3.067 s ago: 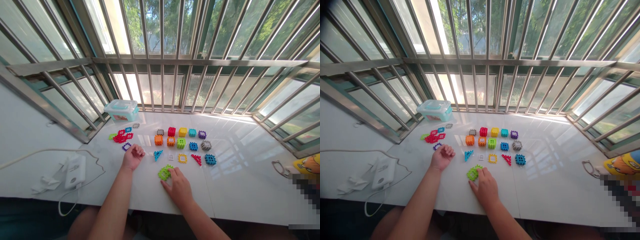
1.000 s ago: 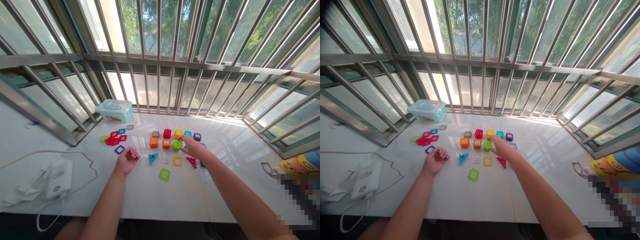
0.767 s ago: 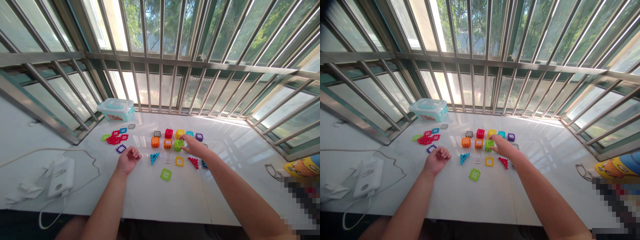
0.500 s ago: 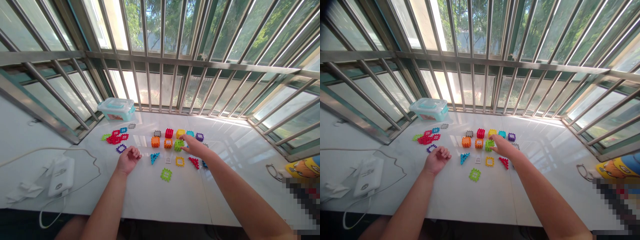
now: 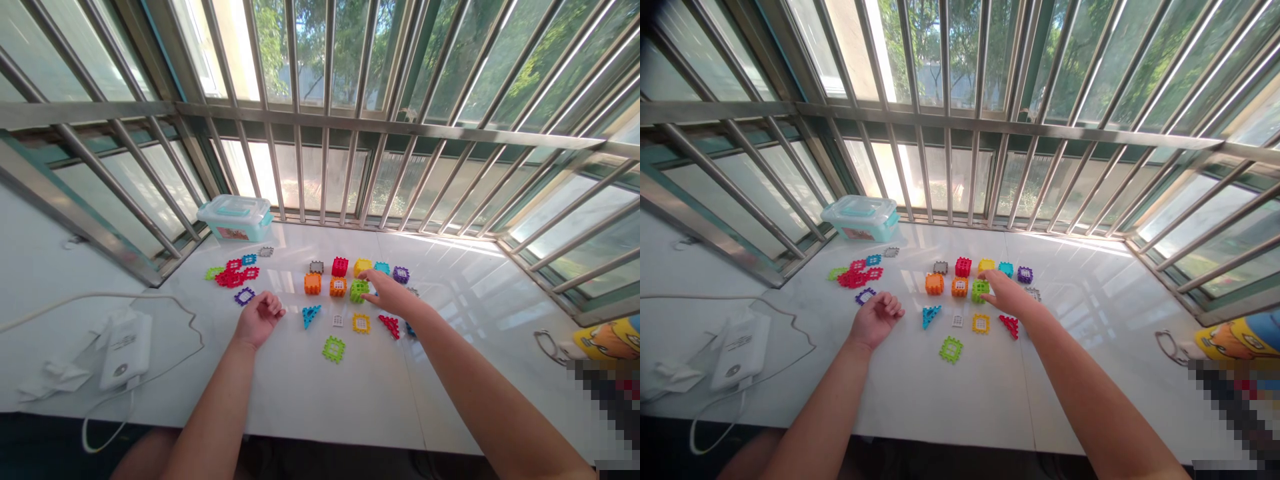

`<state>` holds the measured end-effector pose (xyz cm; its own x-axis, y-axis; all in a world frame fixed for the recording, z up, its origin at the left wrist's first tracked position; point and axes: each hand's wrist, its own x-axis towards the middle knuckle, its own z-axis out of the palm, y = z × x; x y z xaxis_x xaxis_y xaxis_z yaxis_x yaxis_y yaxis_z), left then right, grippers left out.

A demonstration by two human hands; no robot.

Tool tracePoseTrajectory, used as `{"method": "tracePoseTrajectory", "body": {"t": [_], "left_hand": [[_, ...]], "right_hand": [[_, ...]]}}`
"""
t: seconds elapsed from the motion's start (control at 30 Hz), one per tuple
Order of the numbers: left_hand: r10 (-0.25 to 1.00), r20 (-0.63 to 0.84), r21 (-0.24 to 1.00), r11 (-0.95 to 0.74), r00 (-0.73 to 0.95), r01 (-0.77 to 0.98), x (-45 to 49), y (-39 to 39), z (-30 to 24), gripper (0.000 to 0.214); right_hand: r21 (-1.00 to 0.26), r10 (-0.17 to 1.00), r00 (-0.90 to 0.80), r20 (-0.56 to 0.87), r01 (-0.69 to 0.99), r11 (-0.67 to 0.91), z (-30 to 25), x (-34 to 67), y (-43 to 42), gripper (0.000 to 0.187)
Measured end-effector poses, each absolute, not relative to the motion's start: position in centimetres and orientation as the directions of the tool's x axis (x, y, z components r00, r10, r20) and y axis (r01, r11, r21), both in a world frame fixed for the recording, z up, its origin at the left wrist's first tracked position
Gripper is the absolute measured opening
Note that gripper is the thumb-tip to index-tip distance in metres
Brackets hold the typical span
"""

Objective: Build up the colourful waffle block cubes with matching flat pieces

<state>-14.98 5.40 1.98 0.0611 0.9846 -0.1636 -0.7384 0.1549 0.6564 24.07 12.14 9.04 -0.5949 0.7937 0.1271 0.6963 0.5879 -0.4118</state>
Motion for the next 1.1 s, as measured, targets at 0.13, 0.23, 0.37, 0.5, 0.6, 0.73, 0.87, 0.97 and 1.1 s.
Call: {"method": "tracePoseTrajectory", "body": {"t": [0.13,0.23,0.37,0.5,0.6,0.73,0.87,0.97,1.1], "left_hand": [[0.984,-0.167,0.658,0.156,0.06,-0.737,-15.0,5.4,2.0,0.03],[0.985,-0.158,0.658,0.153,0.063,-0.737,-15.0,5.3,1.9,0.029],[0.987,-0.15,0.66,0.149,0.066,-0.736,-15.0,5.4,1.9,0.028],[0.985,-0.161,0.663,0.155,0.063,-0.732,-15.0,5.4,1.9,0.029],[0.985,-0.162,0.66,0.158,0.067,-0.734,-15.0,5.4,1.8,0.029],[0.986,-0.153,0.656,0.152,0.067,-0.739,-15.0,5.4,1.7,0.029],[0.986,-0.156,0.652,0.152,0.065,-0.743,-15.0,5.5,1.8,0.029],[0.985,-0.161,0.652,0.152,0.06,-0.743,-14.9,5.5,1.8,0.029],[0.984,-0.166,0.651,0.153,0.057,-0.743,-14.9,5.4,1.9,0.029]], "right_hand": [[-0.388,0.792,-0.597,0.131,0.704,0.595,9.6,24.1,12.0,0.043],[-0.338,0.795,-0.576,0.193,0.721,0.605,10.5,23.5,11.0,0.041],[-0.304,0.805,-0.549,0.226,0.745,0.593,10.7,21.1,7.4,0.027],[-0.313,0.773,-0.625,0.108,0.717,0.623,8.8,17.6,2.2,0.03],[-0.305,0.767,-0.641,0.027,0.726,0.617,6.9,15.7,-0.5,0.049],[-0.291,0.776,-0.628,-0.058,0.754,0.588,5.5,14.7,-1.5,0.051],[-0.33,0.76,-0.646,-0.076,0.735,0.592,5.9,15.3,-1.0,0.044],[-0.411,0.736,-0.676,0.025,0.664,0.624,7.1,16.6,0.2,0.048],[-0.427,0.76,-0.628,0.169,0.648,0.63,9.1,19.2,3.9,0.05]]}}
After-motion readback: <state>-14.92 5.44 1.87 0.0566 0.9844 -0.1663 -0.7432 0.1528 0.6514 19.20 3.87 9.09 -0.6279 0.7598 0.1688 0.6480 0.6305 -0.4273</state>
